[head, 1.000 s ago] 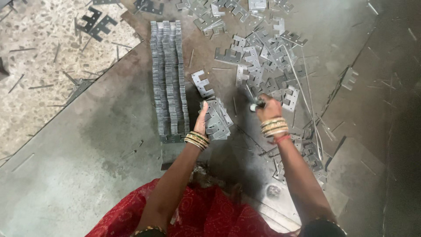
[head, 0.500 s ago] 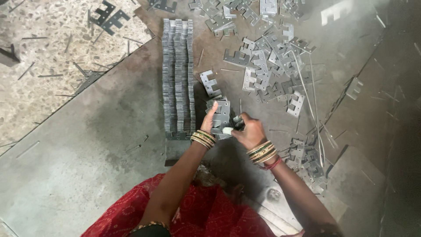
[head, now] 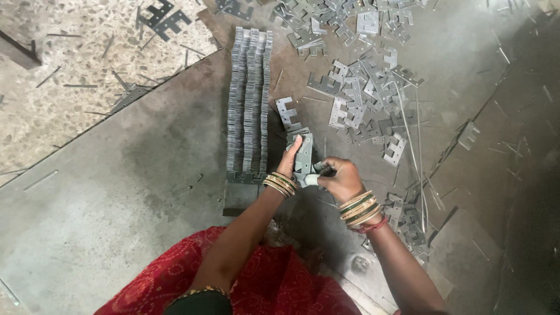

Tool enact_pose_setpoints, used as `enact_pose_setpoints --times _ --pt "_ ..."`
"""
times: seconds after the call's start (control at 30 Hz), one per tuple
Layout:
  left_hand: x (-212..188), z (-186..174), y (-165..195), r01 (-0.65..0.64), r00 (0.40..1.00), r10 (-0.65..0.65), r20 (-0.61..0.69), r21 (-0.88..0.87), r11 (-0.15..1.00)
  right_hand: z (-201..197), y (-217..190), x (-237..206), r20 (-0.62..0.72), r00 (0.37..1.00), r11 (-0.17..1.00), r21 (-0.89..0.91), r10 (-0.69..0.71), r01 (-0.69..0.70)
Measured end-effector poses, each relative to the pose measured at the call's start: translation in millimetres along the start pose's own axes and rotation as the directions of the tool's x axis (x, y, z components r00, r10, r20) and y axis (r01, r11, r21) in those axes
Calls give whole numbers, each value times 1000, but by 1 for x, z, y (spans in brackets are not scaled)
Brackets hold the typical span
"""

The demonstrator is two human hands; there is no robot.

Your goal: The person picks up small metal brackets from a pile on the floor and stacks them into neat columns. The person handles the brackets one at a time, placing them in organized stacks on the concrete floor.

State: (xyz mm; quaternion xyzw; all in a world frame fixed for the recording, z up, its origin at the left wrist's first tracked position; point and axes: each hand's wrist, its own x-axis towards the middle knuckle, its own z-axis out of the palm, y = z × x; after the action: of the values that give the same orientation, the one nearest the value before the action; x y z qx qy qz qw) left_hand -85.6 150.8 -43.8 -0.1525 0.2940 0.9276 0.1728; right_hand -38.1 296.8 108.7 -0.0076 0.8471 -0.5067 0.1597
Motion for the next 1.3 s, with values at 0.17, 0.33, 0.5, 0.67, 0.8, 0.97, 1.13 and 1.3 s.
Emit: enact_pose_setpoints --times 0.17,0.33,0.5,0.67,0.8,0.97,1.13,1.3 --pt "-1 5 3 6 1000 -5 26 -40 999 -4 11 8 -135 989 986 145 -68 87" --pt "-13 12 16 42 998 -40 39 -55 998 -59 42 12 -189 979 981 191 76 -39" --pt "-18 13 21 42 999 -45 24 108 993 -152 87 -5 197 918 886 -392 344 -248" --pt "-20 9 35 -12 982 -55 180 351 936 -125 96 -9 158 929 386 -922 336 17" --pt "-42 5 72 -505 815 -115 569 792 342 -35 60 -8 119 948 841 -439 -295 317" --pt "-96 -12 102 -491 810 -528 253 785 -377 93 40 -19 95 937 908 -234 -335 348" --pt "-106 -47 88 -408 889 -434 146 683 -606 148 63 -30 44 931 913 -183 -362 363" --pt "-95 -56 74 -451 887 -431 166 511 -732 145 74 -23 124 929 901 -228 -348 368"
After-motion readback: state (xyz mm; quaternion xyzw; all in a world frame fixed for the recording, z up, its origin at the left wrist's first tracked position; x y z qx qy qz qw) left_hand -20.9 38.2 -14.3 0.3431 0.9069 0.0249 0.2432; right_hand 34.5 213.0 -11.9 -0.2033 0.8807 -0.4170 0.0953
